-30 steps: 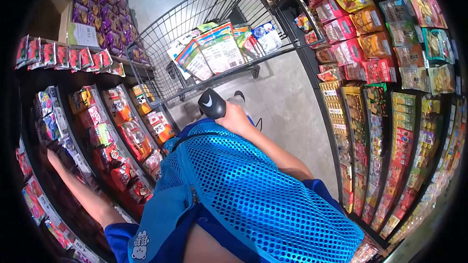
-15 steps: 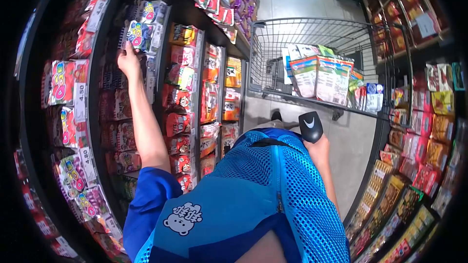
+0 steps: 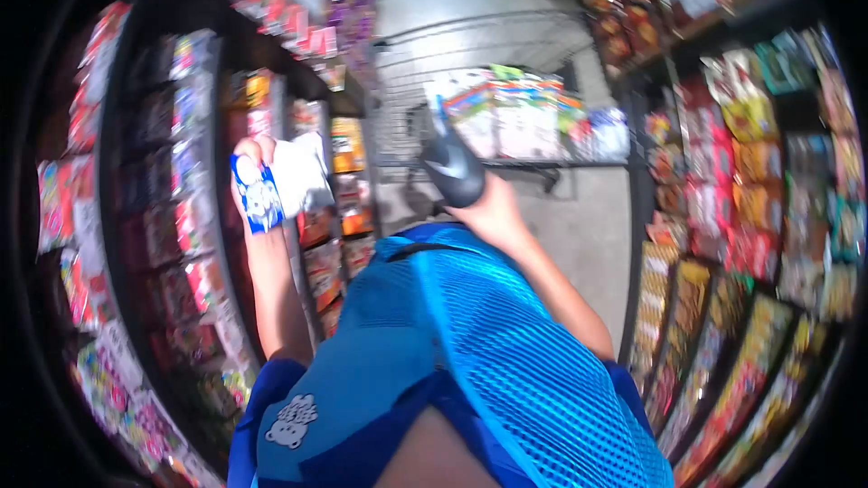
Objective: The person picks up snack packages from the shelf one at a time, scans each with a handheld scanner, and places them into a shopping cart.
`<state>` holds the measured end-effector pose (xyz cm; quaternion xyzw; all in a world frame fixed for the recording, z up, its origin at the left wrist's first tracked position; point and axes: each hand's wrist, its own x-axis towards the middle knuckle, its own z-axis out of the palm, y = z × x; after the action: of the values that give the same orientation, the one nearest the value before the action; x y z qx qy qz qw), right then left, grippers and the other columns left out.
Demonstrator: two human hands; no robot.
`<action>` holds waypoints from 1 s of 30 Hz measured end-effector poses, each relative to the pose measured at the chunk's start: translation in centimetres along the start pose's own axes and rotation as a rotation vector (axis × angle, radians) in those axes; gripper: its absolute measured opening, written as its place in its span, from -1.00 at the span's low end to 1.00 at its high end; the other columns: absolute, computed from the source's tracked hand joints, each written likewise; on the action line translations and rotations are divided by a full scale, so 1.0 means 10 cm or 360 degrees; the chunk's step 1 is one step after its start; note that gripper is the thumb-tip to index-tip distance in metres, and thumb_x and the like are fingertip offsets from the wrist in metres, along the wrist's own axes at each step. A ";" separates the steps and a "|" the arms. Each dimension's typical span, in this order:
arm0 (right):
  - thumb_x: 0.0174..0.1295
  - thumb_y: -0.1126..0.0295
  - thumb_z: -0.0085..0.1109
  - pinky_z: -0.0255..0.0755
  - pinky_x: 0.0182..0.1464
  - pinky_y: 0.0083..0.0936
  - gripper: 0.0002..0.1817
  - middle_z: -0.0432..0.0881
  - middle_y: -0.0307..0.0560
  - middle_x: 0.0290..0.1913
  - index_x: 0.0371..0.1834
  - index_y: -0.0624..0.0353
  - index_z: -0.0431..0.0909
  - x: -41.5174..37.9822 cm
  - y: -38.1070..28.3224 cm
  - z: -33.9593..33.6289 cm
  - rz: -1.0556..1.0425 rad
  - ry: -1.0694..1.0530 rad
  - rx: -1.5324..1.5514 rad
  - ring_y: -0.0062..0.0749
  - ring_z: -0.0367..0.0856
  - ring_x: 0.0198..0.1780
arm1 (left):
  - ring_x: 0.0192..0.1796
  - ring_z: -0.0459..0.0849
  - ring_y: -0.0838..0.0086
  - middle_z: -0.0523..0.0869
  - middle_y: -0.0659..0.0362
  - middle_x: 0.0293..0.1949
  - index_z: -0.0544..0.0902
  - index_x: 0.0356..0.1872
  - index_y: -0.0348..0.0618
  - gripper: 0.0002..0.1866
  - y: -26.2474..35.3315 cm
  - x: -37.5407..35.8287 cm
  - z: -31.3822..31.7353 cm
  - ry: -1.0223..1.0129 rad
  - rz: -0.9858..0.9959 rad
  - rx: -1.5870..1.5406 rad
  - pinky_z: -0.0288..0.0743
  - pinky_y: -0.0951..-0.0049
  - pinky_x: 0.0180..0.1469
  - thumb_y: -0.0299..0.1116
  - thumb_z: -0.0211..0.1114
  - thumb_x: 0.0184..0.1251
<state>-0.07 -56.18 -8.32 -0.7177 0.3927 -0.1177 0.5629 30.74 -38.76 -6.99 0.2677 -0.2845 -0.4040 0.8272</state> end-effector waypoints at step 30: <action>-0.01 0.52 0.43 0.51 -0.10 -0.53 -0.65 0.73 -0.16 -0.26 -0.11 0.30 0.62 0.22 0.82 -1.43 -0.0085 0.0415 0.0108 -0.57 0.64 -0.24 | 0.18 0.61 0.23 0.57 0.02 0.17 0.37 0.30 -0.29 -0.59 -2.19 0.36 1.41 0.0607 -0.0494 -0.0056 0.53 0.17 0.23 -0.31 0.01 0.55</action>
<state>-10.91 -68.44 -11.50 -0.6871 0.4390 -0.2382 0.5277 11.61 -56.35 -11.01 0.3650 -0.0716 -0.4733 0.7985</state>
